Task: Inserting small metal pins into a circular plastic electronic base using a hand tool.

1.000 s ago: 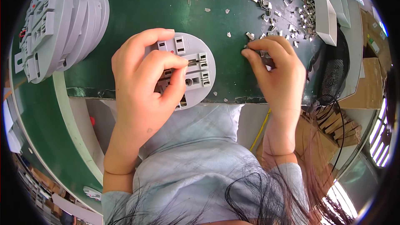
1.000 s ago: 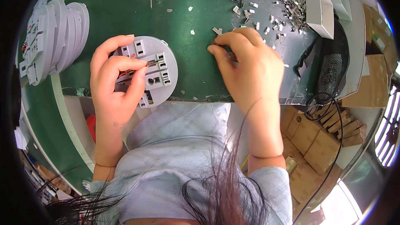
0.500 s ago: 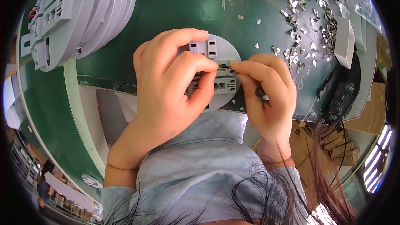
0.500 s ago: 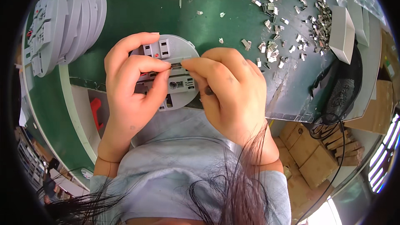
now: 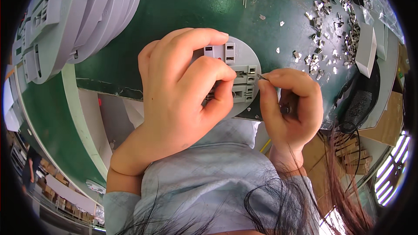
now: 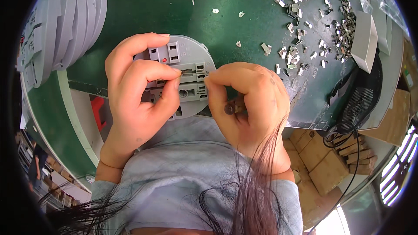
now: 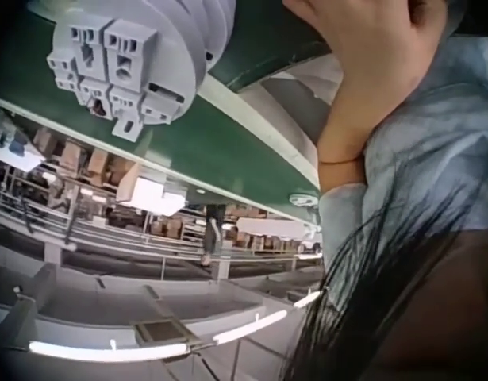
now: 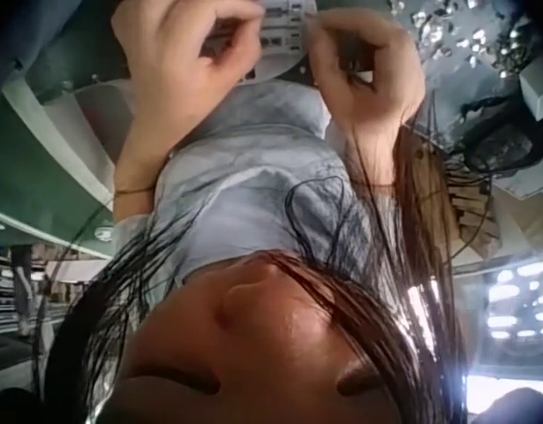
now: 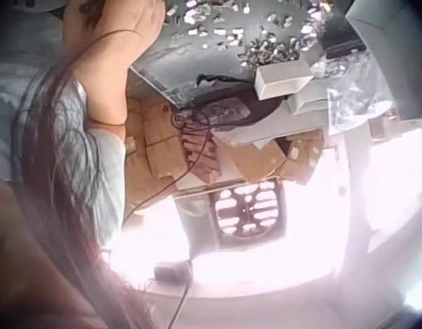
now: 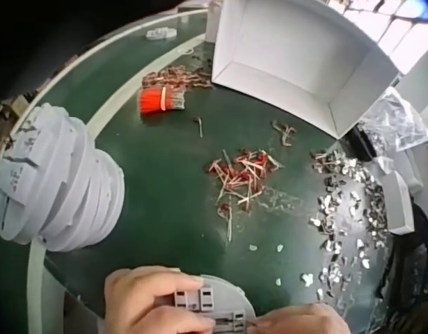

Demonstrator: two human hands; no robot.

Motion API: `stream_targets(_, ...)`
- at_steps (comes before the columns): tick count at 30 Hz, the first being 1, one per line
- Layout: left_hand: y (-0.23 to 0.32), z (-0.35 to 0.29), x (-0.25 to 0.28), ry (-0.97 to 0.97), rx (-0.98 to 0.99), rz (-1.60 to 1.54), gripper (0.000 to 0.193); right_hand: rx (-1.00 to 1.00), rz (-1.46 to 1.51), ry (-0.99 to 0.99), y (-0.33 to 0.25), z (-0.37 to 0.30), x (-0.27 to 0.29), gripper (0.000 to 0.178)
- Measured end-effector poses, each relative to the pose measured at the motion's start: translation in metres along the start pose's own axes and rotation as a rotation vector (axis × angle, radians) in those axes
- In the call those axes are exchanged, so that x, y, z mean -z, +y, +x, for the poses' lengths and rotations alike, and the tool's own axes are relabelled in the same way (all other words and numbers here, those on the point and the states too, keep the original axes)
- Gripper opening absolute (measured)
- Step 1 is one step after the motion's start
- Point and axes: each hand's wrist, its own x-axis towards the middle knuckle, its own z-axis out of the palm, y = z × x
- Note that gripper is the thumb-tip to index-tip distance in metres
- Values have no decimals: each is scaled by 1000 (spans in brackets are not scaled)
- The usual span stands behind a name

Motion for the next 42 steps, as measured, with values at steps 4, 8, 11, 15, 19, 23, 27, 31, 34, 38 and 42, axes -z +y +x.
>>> stream_targets(4, -1, -1, 0, 5, -10, 24, 24, 63, -13, -24, 2, 1, 1, 31)
stream_targets(8, -1, -1, -1, 9, -16, 40, 23, 26, -11, -14, -1, -1, 1, 32)
stream_targets(11, -1, -2, -2, 17, -9, 22, 24, -56, 16, 70, -5, -2, -5, 31)
stream_targets(15, -2, -1, -1, 23, -36, 38, 25, -28, 7, 32, -4, -2, -2, 32)
stream_targets(19, -2, -2, -1, 21, -31, 32, 26, 31, -39, -21, -4, -2, 0, 34)
stream_targets(23, -3, -2, -2, 27, -28, 20, 27, 71, -75, -4, -3, -3, -1, 36)
stream_targets(27, -4, -3, -3, 31, -26, 17, 26, 132, -87, -12, -3, 1, -2, 39)
stream_targets(31, -2, -2, -2, 24, -18, 15, 26, 224, -195, -119, -8, 10, 5, 43)
stream_targets(34, -2, -3, -2, 32, -13, 20, 25, 324, -271, -218, -8, 23, 13, 44)
stream_targets(38, -3, -1, -3, 39, -37, 36, 23, 448, -385, -386, -21, 44, 23, 40)
stream_targets(42, 0, -1, 0, 46, -23, 34, 23, 407, -565, -578, -47, 63, 22, 32)
